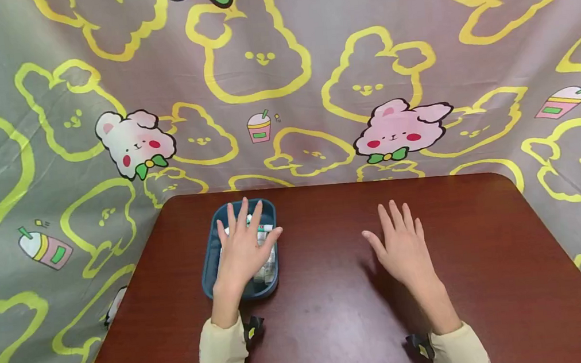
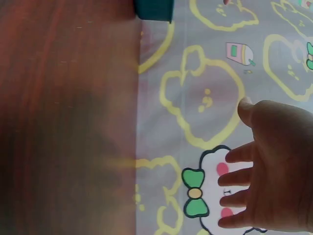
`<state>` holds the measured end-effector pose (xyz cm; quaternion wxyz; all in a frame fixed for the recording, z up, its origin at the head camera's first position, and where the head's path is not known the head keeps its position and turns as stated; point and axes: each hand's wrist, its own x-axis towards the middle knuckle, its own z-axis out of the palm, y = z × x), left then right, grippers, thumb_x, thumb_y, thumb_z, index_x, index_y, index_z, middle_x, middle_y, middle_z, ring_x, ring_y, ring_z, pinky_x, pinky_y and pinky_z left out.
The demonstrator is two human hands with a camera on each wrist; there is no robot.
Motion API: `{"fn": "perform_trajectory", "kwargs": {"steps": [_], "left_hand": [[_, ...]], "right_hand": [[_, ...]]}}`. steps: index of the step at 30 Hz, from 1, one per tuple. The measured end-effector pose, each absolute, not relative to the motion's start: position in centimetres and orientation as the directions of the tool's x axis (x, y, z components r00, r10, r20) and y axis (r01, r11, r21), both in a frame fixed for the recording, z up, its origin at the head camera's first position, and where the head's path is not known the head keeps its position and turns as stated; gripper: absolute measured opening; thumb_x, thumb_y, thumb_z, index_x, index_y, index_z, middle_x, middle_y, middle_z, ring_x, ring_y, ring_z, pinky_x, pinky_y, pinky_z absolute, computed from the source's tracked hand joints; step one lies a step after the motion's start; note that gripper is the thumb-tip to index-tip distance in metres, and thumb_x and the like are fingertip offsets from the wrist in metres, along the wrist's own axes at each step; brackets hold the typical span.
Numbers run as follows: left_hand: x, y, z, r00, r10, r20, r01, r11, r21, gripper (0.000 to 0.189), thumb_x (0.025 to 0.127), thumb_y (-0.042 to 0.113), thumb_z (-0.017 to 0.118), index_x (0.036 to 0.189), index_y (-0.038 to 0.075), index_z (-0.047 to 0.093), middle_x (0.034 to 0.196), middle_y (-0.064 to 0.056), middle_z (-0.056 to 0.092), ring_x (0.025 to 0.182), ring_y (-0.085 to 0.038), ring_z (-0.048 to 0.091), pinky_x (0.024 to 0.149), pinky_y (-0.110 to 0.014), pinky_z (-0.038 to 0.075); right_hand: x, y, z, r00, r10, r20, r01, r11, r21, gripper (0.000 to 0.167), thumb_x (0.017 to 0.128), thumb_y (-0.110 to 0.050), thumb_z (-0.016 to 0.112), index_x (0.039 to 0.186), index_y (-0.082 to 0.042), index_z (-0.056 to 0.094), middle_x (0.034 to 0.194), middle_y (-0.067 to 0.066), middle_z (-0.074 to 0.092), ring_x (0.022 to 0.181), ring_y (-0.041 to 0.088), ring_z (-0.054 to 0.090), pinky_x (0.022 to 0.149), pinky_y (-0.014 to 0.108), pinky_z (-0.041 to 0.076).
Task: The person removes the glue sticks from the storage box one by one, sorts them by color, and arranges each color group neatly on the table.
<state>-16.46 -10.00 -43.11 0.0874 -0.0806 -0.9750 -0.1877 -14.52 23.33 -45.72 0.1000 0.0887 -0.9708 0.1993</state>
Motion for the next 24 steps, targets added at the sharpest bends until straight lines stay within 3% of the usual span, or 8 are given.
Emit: {"fn": "perform_trajectory", "kwargs": {"steps": [6,11,15,18,24], "left_hand": [[-16.0,-11.5,-43.2,-0.956,0.123,0.268,0.211,0.92,0.33,0.068,0.103,0.053,0.058,0.156,0.011,0.045,0.162,-0.022,0.036,0.151,-0.048,0.025,0.114,-0.07,0.025],[-15.1,-13.6,-44.3,-0.928,0.052,0.368,0.189,0.918,0.348,0.049,0.103,0.034,0.065,0.141,0.003,0.06,0.143,-0.023,0.055,0.133,-0.045,0.048,0.101,-0.062,0.044],[-14.6,-15.2,-45.0,-0.916,-0.025,0.4,0.137,0.919,0.371,0.041,0.101,0.024,0.067,0.134,0.0,0.063,0.131,-0.022,0.06,0.122,-0.044,0.054,0.093,-0.06,0.048],[-14.4,-16.5,-45.3,-0.919,-0.093,0.383,0.08,0.907,0.413,0.039,0.101,0.019,0.068,0.133,-0.003,0.062,0.126,-0.025,0.06,0.116,-0.046,0.055,0.09,-0.059,0.051],[-14.5,-19.2,-45.8,-0.941,-0.203,0.272,-0.026,0.843,0.538,0.038,0.102,0.015,0.065,0.132,-0.008,0.059,0.12,-0.029,0.059,0.109,-0.047,0.059,0.089,-0.059,0.052]], "right_hand": [[-14.5,23.0,-44.4,-0.946,-0.133,0.295,-0.248,0.884,-0.396,0.063,0.106,-0.035,0.059,0.146,0.012,0.044,0.141,0.04,0.049,0.128,0.058,0.047,0.099,0.072,0.04],[-14.4,21.4,-44.0,-0.952,-0.16,0.26,-0.282,0.786,-0.55,0.048,0.107,-0.03,0.06,0.134,0.008,0.057,0.127,0.031,0.064,0.112,0.048,0.063,0.092,0.064,0.05],[-14.3,19.4,-44.2,-0.949,-0.195,0.249,-0.315,0.64,-0.701,0.031,0.107,-0.025,0.06,0.123,0.001,0.067,0.106,0.014,0.075,0.094,0.032,0.072,0.077,0.044,0.056],[-14.3,17.9,-44.1,-0.957,-0.197,0.214,-0.288,0.533,-0.796,0.026,0.107,-0.024,0.059,0.116,-0.001,0.069,0.095,0.01,0.076,0.085,0.028,0.074,0.071,0.032,0.057],[-14.7,14.9,-43.2,-0.965,-0.23,0.127,-0.213,0.403,-0.89,0.025,0.108,-0.023,0.059,0.11,0.0,0.07,0.093,0.013,0.075,0.083,0.026,0.074,0.073,0.033,0.06]]}}
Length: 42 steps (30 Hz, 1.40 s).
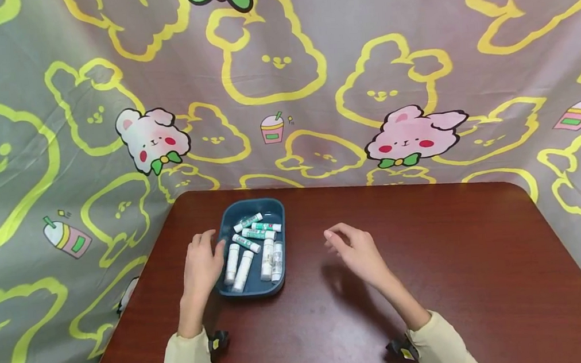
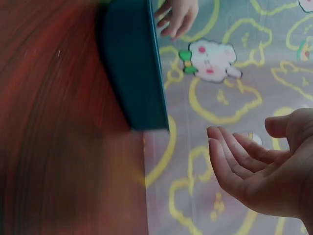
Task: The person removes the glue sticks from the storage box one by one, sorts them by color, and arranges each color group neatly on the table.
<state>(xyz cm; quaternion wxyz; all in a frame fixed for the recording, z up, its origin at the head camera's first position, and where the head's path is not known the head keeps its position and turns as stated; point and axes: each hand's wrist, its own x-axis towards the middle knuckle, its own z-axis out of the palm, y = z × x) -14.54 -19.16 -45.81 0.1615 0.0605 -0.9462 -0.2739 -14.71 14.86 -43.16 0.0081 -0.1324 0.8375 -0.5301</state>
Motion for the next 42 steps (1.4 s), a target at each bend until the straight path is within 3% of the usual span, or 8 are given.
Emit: {"fn": "perform_trajectory", "kwargs": {"steps": [6,10,15,22,28,35,39,42], "left_hand": [[-15.2,-20.5,-46.7,-0.957,-0.227,0.182,-0.054,0.753,0.656,0.035,0.102,0.018,0.066,0.125,-0.008,0.064,0.099,-0.021,0.063,0.09,-0.038,0.064,0.082,-0.055,0.051],[-15.6,-21.1,-47.4,-0.965,-0.224,0.135,-0.074,0.73,0.68,0.03,0.101,0.018,0.066,0.117,-0.007,0.064,0.093,-0.019,0.064,0.087,-0.037,0.063,0.08,-0.054,0.05],[-15.8,-21.7,-48.4,-0.962,-0.26,0.084,-0.126,0.694,0.708,0.029,0.103,0.026,0.064,0.104,-0.002,0.06,0.087,-0.016,0.066,0.079,-0.032,0.063,0.072,-0.048,0.05],[-16.0,-22.0,-50.2,-0.952,-0.306,0.002,-0.18,0.564,0.806,0.035,0.105,0.035,0.061,0.094,0.002,0.057,0.074,-0.008,0.055,0.067,-0.023,0.052,0.062,-0.036,0.042],[-16.4,-21.9,-50.8,-0.94,-0.342,0.009,-0.176,0.506,0.845,0.037,0.103,0.037,0.064,0.085,0.005,0.058,0.066,-0.001,0.046,0.064,-0.018,0.046,0.061,-0.033,0.038],[-16.1,-21.3,-51.1,-0.92,-0.391,0.013,-0.151,0.386,0.91,0.043,0.104,0.038,0.063,0.073,0.01,0.051,0.059,0.005,0.037,0.059,-0.015,0.039,0.058,-0.032,0.033],[-16.1,-21.3,-51.3,-0.912,-0.411,0.018,-0.137,0.345,0.929,0.048,0.106,0.036,0.059,0.067,0.014,0.042,0.057,0.007,0.032,0.056,-0.014,0.034,0.056,-0.03,0.029],[-16.3,-21.6,-51.2,-0.918,-0.395,-0.021,-0.153,0.304,0.94,0.049,0.107,0.035,0.057,0.069,0.008,0.04,0.059,0.003,0.031,0.057,-0.018,0.032,0.055,-0.031,0.028]], "right_hand": [[-14.4,11.7,-43.2,-0.953,-0.3,0.04,-0.14,0.323,-0.936,0.026,0.108,-0.023,0.059,0.111,0.001,0.069,0.096,0.019,0.074,0.088,0.036,0.073,0.079,0.046,0.06],[-14.2,9.8,-43.6,-0.942,-0.336,-0.003,-0.097,0.28,-0.955,0.027,0.107,-0.022,0.059,0.111,0.002,0.069,0.093,0.017,0.074,0.086,0.035,0.074,0.076,0.041,0.06],[-14.3,7.5,-44.0,-0.921,-0.39,-0.024,-0.06,0.203,-0.977,0.028,0.107,-0.019,0.058,0.11,0.007,0.067,0.091,0.019,0.073,0.083,0.037,0.073,0.076,0.049,0.061],[-14.3,4.7,-44.0,-0.893,-0.448,-0.033,-0.044,0.161,-0.986,0.025,0.107,-0.015,0.057,0.109,0.009,0.065,0.092,0.029,0.07,0.081,0.044,0.072,0.074,0.045,0.062],[-14.8,2.6,-44.2,-0.874,-0.483,-0.062,0.006,0.116,-0.993,0.026,0.107,-0.016,0.058,0.11,0.009,0.063,0.093,0.028,0.07,0.084,0.047,0.072,0.078,0.057,0.059],[-15.2,1.0,-44.9,-0.874,-0.47,-0.123,0.097,0.079,-0.992,0.025,0.107,-0.012,0.056,0.111,0.012,0.061,0.094,0.032,0.068,0.078,0.035,0.074,0.078,0.053,0.06],[-15.5,0.1,-45.6,-0.877,-0.463,-0.125,0.085,0.107,-0.991,0.027,0.106,-0.01,0.056,0.112,0.016,0.06,0.096,0.035,0.067,0.082,0.039,0.074,0.075,0.05,0.061],[-15.8,-0.5,-46.1,-0.879,-0.46,-0.124,0.069,0.133,-0.989,0.028,0.105,-0.009,0.057,0.113,0.018,0.059,0.096,0.034,0.068,0.084,0.043,0.073,0.073,0.047,0.062]]}}
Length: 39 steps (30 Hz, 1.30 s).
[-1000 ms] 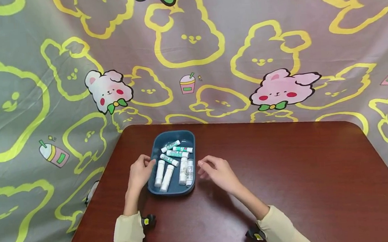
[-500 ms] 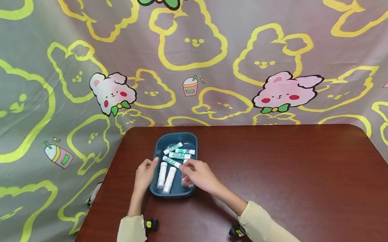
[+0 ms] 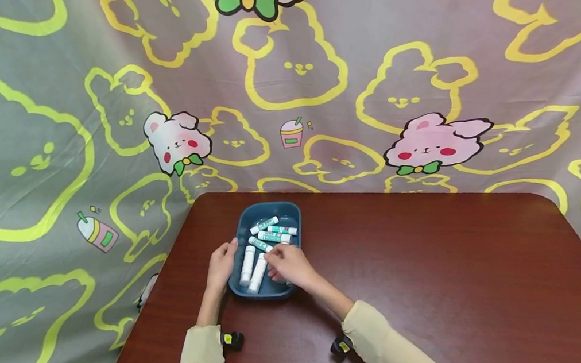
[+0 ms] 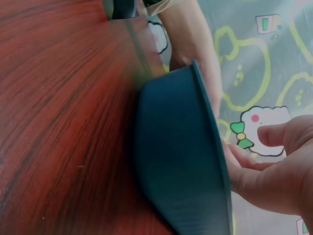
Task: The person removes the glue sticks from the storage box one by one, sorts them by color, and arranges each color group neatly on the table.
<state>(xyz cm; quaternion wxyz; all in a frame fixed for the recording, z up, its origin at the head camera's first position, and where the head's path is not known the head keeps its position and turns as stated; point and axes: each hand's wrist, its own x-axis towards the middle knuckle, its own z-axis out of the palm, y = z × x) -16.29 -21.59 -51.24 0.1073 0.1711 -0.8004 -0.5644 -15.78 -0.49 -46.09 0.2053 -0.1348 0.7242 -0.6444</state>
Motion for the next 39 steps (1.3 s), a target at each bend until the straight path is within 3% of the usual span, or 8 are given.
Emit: {"fn": "perform_trajectory", "kwargs": {"steps": [5,8,10,12,17,24,31,39], "left_hand": [[-16.8,-22.0,-50.7,-0.926,-0.304,-0.224,-0.269,0.114,0.956,0.042,0.107,0.031,0.055,0.089,-0.006,0.051,0.075,-0.006,0.045,0.068,-0.018,0.044,0.061,-0.029,0.037],[-17.2,-22.4,-50.4,-0.921,-0.227,-0.318,-0.316,-0.042,0.948,0.03,0.107,0.025,0.055,0.088,0.002,0.056,0.072,-0.001,0.05,0.061,-0.011,0.046,0.053,-0.023,0.037],[-17.5,-22.6,-50.2,-0.919,-0.182,-0.35,-0.332,-0.124,0.935,0.032,0.107,0.02,0.054,0.078,0.009,0.051,0.064,0.003,0.042,0.053,-0.008,0.036,0.047,-0.021,0.029],[-17.6,-22.7,-50.1,-0.918,-0.152,-0.367,-0.342,-0.167,0.925,0.033,0.107,0.019,0.054,0.075,0.013,0.052,0.063,0.006,0.044,0.051,-0.006,0.036,0.046,-0.019,0.029],[-17.8,-22.8,-50.0,-0.92,-0.127,-0.371,-0.343,-0.193,0.919,0.027,0.107,0.019,0.054,0.081,0.012,0.057,0.068,0.004,0.053,0.054,-0.006,0.045,0.047,-0.019,0.036],[-17.6,-22.9,-50.1,-0.914,-0.133,-0.383,-0.353,-0.2,0.914,0.022,0.107,0.019,0.054,0.09,0.007,0.06,0.076,0.001,0.061,0.059,-0.007,0.056,0.051,-0.021,0.046],[-17.5,-22.8,-50.4,-0.916,-0.117,-0.383,-0.351,-0.228,0.908,0.025,0.107,0.017,0.054,0.084,0.011,0.06,0.072,0.003,0.059,0.054,-0.005,0.053,0.048,-0.017,0.042],[-17.4,-22.6,-50.3,-0.919,-0.134,-0.37,-0.322,-0.284,0.903,0.029,0.107,0.018,0.054,0.08,0.01,0.058,0.065,0.004,0.052,0.045,-0.004,0.041,0.042,-0.016,0.031]], "right_hand": [[-15.9,-0.9,-46.6,-0.891,-0.439,-0.118,0.027,0.209,-0.977,0.026,0.104,-0.011,0.059,0.112,0.013,0.063,0.099,0.03,0.069,0.088,0.042,0.072,0.071,0.043,0.062],[-16.0,-1.0,-46.7,-0.903,-0.41,-0.128,0.011,0.277,-0.961,0.026,0.104,-0.015,0.06,0.114,0.009,0.065,0.102,0.027,0.07,0.09,0.04,0.072,0.073,0.041,0.062],[-16.0,-1.0,-46.7,-0.911,-0.392,-0.131,0.001,0.316,-0.949,0.029,0.104,-0.018,0.061,0.117,0.008,0.064,0.105,0.026,0.07,0.087,0.039,0.072,0.072,0.04,0.061],[-16.1,-1.2,-46.7,-0.917,-0.375,-0.135,-0.005,0.35,-0.937,0.033,0.103,-0.02,0.062,0.12,0.009,0.063,0.109,0.026,0.069,0.083,0.039,0.073,0.072,0.039,0.06],[-16.3,-1.8,-46.9,-0.916,-0.367,-0.164,0.019,0.368,-0.929,0.044,0.104,-0.024,0.062,0.128,0.012,0.057,0.124,0.03,0.065,0.084,0.038,0.074,0.075,0.04,0.06],[-16.4,-2.9,-46.9,-0.891,-0.404,-0.208,0.083,0.305,-0.949,0.054,0.104,-0.027,0.061,0.136,0.016,0.051,0.137,0.034,0.056,0.1,0.041,0.071,0.083,0.044,0.06],[-16.5,-3.8,-47.5,-0.878,-0.4,-0.261,0.209,0.169,-0.963,0.058,0.105,-0.019,0.059,0.142,0.02,0.041,0.146,0.037,0.046,0.125,0.047,0.057,0.091,0.048,0.057],[-16.1,-5.1,-47.4,-0.904,-0.353,-0.24,0.2,0.144,-0.969,0.054,0.102,-0.018,0.06,0.142,0.015,0.044,0.14,0.034,0.053,0.126,0.044,0.056,0.093,0.05,0.056]]}}
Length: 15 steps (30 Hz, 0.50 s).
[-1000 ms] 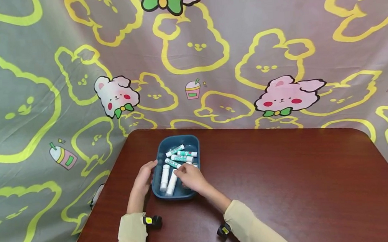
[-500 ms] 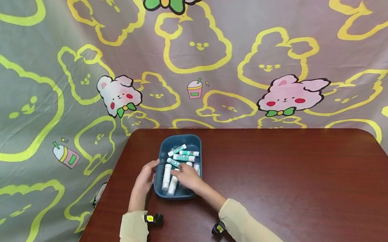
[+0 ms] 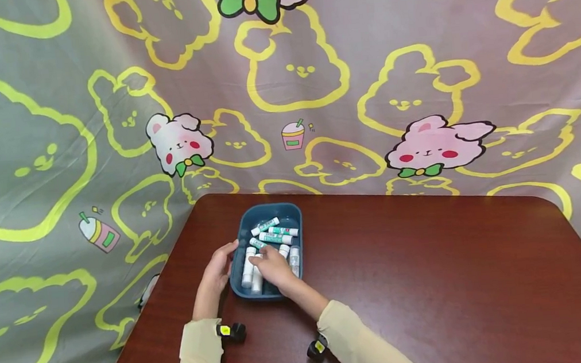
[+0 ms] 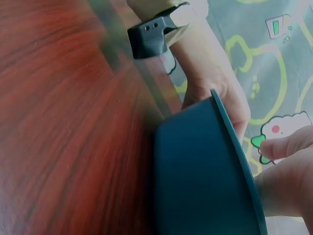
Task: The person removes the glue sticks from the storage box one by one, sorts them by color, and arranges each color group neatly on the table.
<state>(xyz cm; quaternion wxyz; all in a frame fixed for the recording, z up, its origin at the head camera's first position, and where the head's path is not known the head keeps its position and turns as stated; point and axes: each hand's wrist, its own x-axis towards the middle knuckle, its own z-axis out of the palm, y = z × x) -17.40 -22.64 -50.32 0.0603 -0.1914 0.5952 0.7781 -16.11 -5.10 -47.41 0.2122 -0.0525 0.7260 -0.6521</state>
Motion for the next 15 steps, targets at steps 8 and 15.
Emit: {"fn": "perform_trajectory", "kwargs": {"steps": [8,15], "left_hand": [[-17.5,-22.2,-50.8,-0.924,-0.138,-0.357,-0.311,-0.274,0.91,0.028,0.107,0.016,0.054,0.08,0.011,0.055,0.063,0.005,0.048,0.042,-0.003,0.036,0.041,-0.016,0.029],[-17.4,-22.4,-50.7,-0.923,-0.173,-0.344,-0.291,-0.272,0.917,0.024,0.106,0.019,0.057,0.084,0.009,0.057,0.063,0.004,0.05,0.042,-0.005,0.034,0.042,-0.018,0.027]], "right_hand": [[-15.0,-5.9,-47.8,-0.954,-0.234,-0.187,0.127,0.249,-0.96,0.056,0.098,-0.014,0.064,0.142,0.015,0.045,0.139,0.035,0.053,0.13,0.046,0.051,0.106,0.057,0.043],[-15.4,-5.9,-47.5,-0.942,-0.267,-0.205,0.135,0.26,-0.956,0.056,0.1,-0.015,0.063,0.141,0.019,0.045,0.14,0.036,0.053,0.129,0.046,0.054,0.104,0.055,0.046]]}}
